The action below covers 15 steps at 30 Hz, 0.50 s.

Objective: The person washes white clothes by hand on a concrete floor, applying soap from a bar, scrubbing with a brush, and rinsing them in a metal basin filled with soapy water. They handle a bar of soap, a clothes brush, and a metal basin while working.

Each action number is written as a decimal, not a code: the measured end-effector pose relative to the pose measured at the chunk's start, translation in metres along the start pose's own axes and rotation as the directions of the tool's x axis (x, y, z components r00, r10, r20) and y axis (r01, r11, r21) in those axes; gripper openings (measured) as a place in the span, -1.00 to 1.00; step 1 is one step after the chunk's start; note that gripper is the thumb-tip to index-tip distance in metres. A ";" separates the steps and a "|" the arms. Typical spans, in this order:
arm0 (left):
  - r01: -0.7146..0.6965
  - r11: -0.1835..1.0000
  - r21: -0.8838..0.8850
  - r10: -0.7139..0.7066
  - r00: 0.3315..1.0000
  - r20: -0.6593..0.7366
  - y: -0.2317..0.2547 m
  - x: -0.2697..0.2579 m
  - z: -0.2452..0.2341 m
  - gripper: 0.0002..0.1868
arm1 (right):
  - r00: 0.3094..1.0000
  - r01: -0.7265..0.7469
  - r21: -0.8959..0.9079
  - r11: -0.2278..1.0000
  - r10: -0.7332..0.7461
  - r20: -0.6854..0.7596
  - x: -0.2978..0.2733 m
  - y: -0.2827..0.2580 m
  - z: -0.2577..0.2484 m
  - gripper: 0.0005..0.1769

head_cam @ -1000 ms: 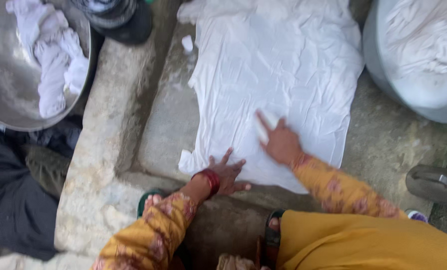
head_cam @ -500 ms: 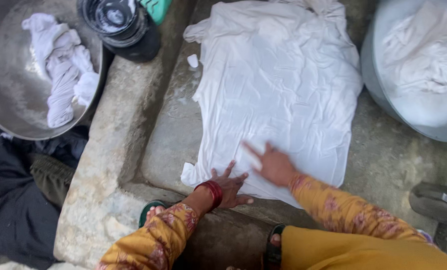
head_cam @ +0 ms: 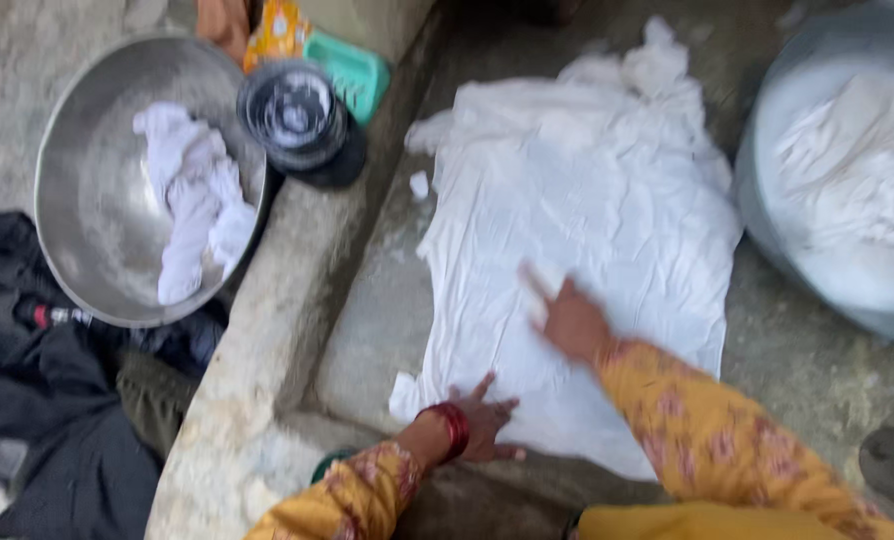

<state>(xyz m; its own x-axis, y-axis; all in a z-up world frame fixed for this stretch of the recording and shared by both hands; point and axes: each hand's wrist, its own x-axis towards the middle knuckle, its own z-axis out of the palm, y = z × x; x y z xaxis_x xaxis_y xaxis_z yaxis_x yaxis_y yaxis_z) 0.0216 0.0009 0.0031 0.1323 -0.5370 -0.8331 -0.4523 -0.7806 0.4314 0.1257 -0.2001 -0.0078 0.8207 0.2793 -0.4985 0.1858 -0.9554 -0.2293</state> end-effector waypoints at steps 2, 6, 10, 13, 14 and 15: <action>-0.066 0.997 -0.028 0.066 0.998 -0.019 -0.024 0.012 -0.017 -0.15 | 0.968 0.158 0.039 0.987 -0.163 0.191 -0.036 -0.027 0.018 -0.06; -0.095 0.895 -0.436 -0.125 0.884 -0.450 -0.109 0.033 -0.061 -0.77 | 0.997 -0.050 -0.007 0.999 0.050 0.056 -0.014 0.002 -0.007 -0.07; 0.072 0.931 -0.358 -0.365 0.197 -0.910 -0.198 0.043 -0.161 -0.77 | 0.966 -0.257 0.091 0.962 0.254 0.040 0.002 0.047 -0.056 -0.02; 0.018 0.873 -0.487 -0.487 0.058 -0.872 -0.240 0.067 -0.198 -0.77 | 0.974 -0.185 0.305 0.934 0.216 -0.072 -0.026 0.066 -0.043 0.07; -0.102 0.824 -0.558 -0.561 -0.008 -0.828 -0.253 0.080 -0.207 -0.70 | 0.971 -0.081 0.401 0.913 0.162 -0.173 -0.037 0.075 -0.031 0.11; -0.102 0.826 -0.555 -0.560 -0.020 -0.829 -0.259 0.098 -0.208 -0.70 | 0.966 -0.178 0.488 0.855 0.246 -0.080 -0.049 0.086 -0.017 0.15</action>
<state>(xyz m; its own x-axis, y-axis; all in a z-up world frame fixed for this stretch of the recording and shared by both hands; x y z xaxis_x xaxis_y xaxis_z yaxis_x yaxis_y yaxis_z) 0.3349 0.0841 -0.1182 0.9813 0.1823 0.0618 0.1026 -0.7668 0.6336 0.1108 -0.2973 0.0113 0.8815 0.0270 -0.4714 -0.2506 -0.8194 -0.5155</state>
